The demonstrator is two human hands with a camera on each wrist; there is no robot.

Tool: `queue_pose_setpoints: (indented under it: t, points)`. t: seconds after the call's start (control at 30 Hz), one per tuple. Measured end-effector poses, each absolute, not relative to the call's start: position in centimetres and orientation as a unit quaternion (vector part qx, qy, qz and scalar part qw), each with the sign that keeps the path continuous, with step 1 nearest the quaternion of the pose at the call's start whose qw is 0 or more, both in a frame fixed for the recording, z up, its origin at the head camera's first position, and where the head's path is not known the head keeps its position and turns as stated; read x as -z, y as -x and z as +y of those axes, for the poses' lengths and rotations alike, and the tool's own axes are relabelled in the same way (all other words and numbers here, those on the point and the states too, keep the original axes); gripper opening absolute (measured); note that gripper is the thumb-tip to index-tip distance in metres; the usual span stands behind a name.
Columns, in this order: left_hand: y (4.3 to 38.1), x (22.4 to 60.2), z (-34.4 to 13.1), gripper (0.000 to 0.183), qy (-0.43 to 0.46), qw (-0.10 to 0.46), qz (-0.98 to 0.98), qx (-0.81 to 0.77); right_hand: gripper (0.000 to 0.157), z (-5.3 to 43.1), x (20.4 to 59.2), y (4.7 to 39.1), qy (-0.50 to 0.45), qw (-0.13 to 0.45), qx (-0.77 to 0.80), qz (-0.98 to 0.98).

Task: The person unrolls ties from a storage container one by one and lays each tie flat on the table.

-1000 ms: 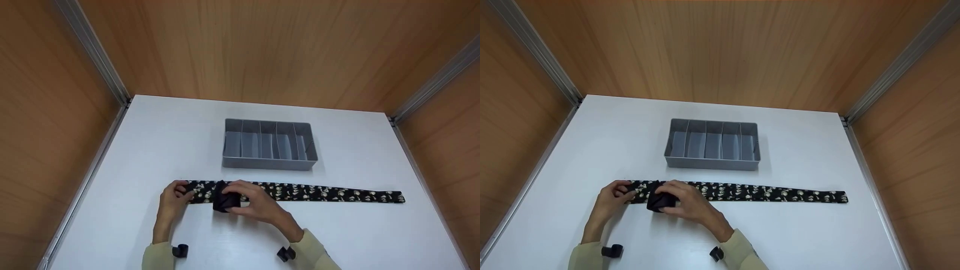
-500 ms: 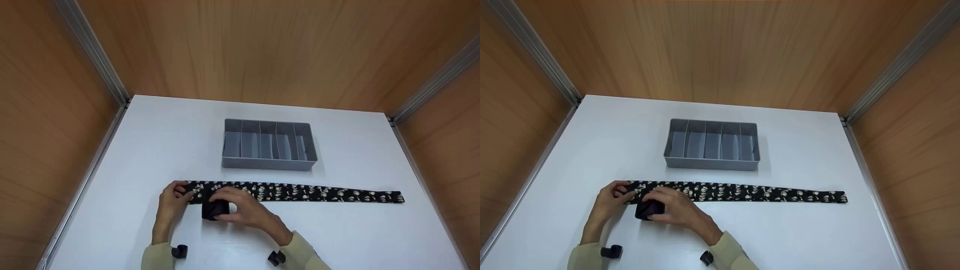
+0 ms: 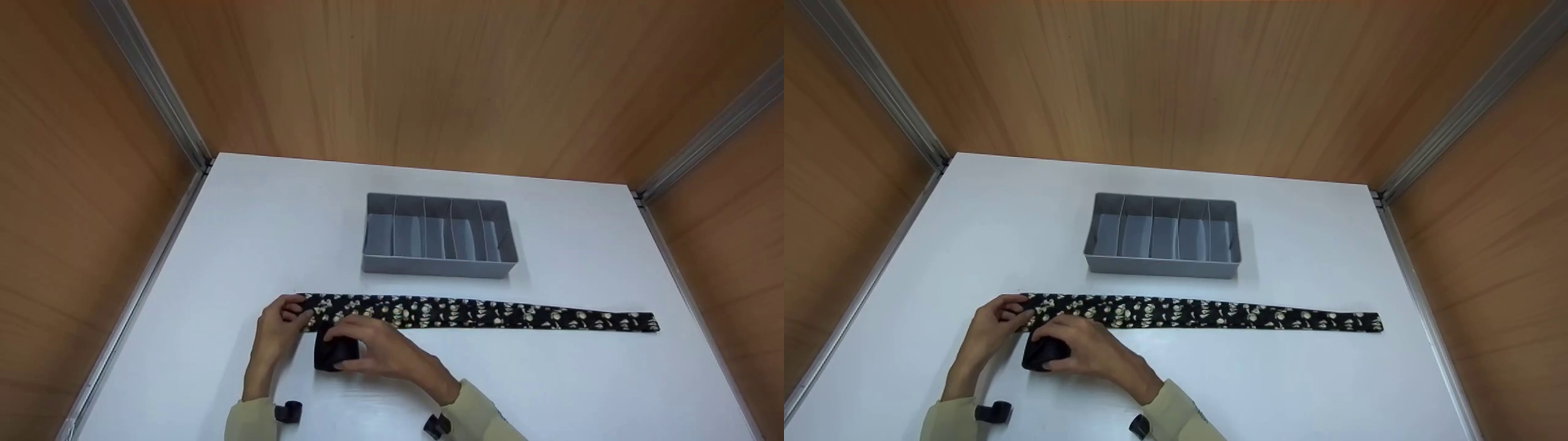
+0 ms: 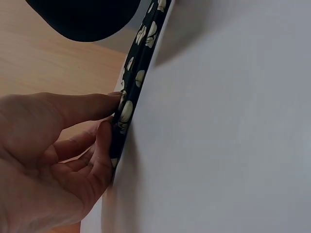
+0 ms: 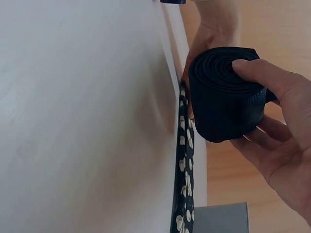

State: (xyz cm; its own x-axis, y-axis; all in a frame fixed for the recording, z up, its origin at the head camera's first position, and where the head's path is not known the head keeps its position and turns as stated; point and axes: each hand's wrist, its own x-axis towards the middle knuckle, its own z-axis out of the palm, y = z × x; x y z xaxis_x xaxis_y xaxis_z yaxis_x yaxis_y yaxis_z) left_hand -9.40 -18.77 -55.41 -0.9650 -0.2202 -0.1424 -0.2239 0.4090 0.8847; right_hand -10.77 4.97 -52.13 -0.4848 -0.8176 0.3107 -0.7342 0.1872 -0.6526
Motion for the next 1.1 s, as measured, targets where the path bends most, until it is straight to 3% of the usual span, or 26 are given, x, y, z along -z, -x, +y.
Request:
queue_pose_setpoints:
  t: [0.23, 0.5, 1.1]
  points:
    - [8.6, 54.4, -18.8, 0.022, 0.137, -0.024, 0.818, -0.558, 0.043, 4.1, 52.7, 10.6, 0.522, 0.037, 0.370, 0.768]
    - [6.5, 52.8, -18.5, 0.024, 0.142, -0.054, 0.813, -0.562, 0.042, 3.4, 52.5, 10.3, 0.517, 0.057, 0.339, 0.784]
    - [2.4, 52.4, -17.4, 0.029, 0.228, -0.031, 0.780, -0.582, 0.041, 0.5, 51.0, 9.9, 0.519, 0.031, 0.226, 0.824]
